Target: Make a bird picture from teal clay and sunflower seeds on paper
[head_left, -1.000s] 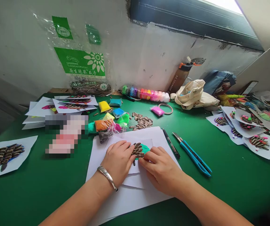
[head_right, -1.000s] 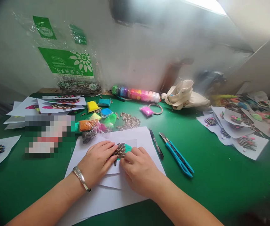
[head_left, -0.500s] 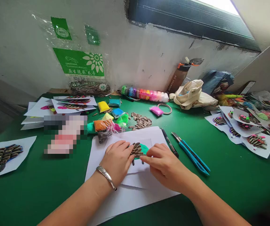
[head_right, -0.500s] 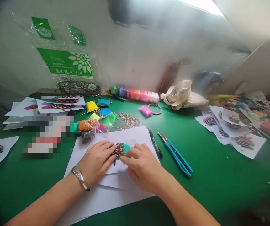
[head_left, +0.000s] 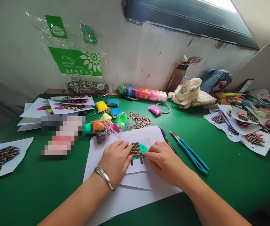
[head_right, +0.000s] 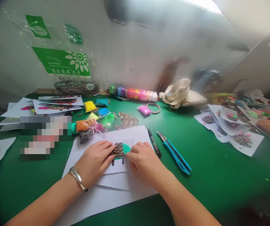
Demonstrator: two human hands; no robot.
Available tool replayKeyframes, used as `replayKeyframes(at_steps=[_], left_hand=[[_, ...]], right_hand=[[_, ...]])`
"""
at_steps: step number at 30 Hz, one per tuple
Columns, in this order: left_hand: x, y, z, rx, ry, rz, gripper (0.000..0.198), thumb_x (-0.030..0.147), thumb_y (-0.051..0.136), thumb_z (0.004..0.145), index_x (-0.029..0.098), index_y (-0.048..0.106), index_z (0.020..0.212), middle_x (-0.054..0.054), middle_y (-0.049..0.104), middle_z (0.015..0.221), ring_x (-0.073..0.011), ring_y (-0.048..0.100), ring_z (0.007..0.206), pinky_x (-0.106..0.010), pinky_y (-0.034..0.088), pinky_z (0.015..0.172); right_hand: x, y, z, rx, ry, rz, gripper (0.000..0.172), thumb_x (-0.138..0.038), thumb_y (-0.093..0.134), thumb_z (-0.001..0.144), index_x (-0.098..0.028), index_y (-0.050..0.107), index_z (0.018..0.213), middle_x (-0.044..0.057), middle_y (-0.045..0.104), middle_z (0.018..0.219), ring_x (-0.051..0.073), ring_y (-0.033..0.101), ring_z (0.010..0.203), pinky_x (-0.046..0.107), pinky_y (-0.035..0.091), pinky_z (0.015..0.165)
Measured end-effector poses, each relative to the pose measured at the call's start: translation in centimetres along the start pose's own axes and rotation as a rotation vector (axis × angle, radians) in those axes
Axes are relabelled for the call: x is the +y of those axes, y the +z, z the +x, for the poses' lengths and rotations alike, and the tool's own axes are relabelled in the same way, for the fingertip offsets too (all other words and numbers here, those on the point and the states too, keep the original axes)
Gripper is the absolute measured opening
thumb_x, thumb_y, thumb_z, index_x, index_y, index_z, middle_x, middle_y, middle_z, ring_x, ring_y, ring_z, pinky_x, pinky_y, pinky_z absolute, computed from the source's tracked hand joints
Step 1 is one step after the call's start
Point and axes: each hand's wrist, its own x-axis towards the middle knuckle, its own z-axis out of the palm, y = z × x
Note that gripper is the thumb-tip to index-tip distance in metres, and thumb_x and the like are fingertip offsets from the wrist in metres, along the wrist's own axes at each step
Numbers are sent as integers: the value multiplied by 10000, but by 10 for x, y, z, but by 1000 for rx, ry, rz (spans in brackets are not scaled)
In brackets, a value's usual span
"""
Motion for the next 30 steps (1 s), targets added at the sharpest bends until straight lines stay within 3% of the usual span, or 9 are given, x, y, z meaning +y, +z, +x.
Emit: replayKeyframes(at_steps=[7, 14, 19, 22, 25, 30], left_hand=[[0, 1, 0, 3, -9, 0, 295, 221, 514, 875, 168, 618, 1146, -75, 641, 1175, -283, 504, 1156, -486, 414, 976], [2, -2, 1, -15, -5, 0, 291, 207, 498, 875, 170, 614, 1140, -81, 641, 1165, -278, 514, 1137, -478, 426, 966], [4, -3, 0, -38, -20, 11, 302, 202, 486, 877, 162, 603, 1152, -85, 631, 1183, -287, 504, 1145, -478, 428, 960], [4, -2, -1, -42, -22, 25, 311, 199, 476, 879, 155, 592, 1164, -91, 631, 1175, -286, 508, 1133, -475, 432, 952], [5, -3, -2, -42, -20, 24, 289, 191, 483, 869, 168, 600, 1133, -85, 638, 1145, -276, 515, 1109, -460, 439, 936], [7, -4, -3, -41, -23, 1, 288, 191, 494, 863, 184, 591, 1134, -72, 642, 1110, -259, 524, 1066, -443, 451, 906]], right_hand=[[3, 3, 0, -8, 8, 19, 208, -49, 507, 807, -194, 649, 764, 26, 593, 735, 157, 465, 745, 296, 303, 679], [22, -13, 12, 126, 72, 21, 275, -83, 476, 853, -210, 699, 951, 49, 653, 821, 173, 532, 795, 290, 345, 699], [25, -23, 58, 39, 45, -145, 273, -131, 447, 886, -200, 711, 890, 58, 662, 814, 162, 552, 804, 257, 357, 694], [20, -14, 94, -69, 40, -344, 278, -147, 436, 885, -184, 701, 811, 68, 663, 790, 165, 563, 785, 257, 359, 689], [12, -1, 122, -78, 22, -390, 249, -153, 450, 861, -165, 688, 789, 99, 673, 812, 195, 577, 809, 279, 368, 694], [-1, 10, 142, -118, -34, -418, 164, -94, 517, 764, -146, 672, 780, 129, 675, 821, 237, 598, 841, 318, 387, 728]])
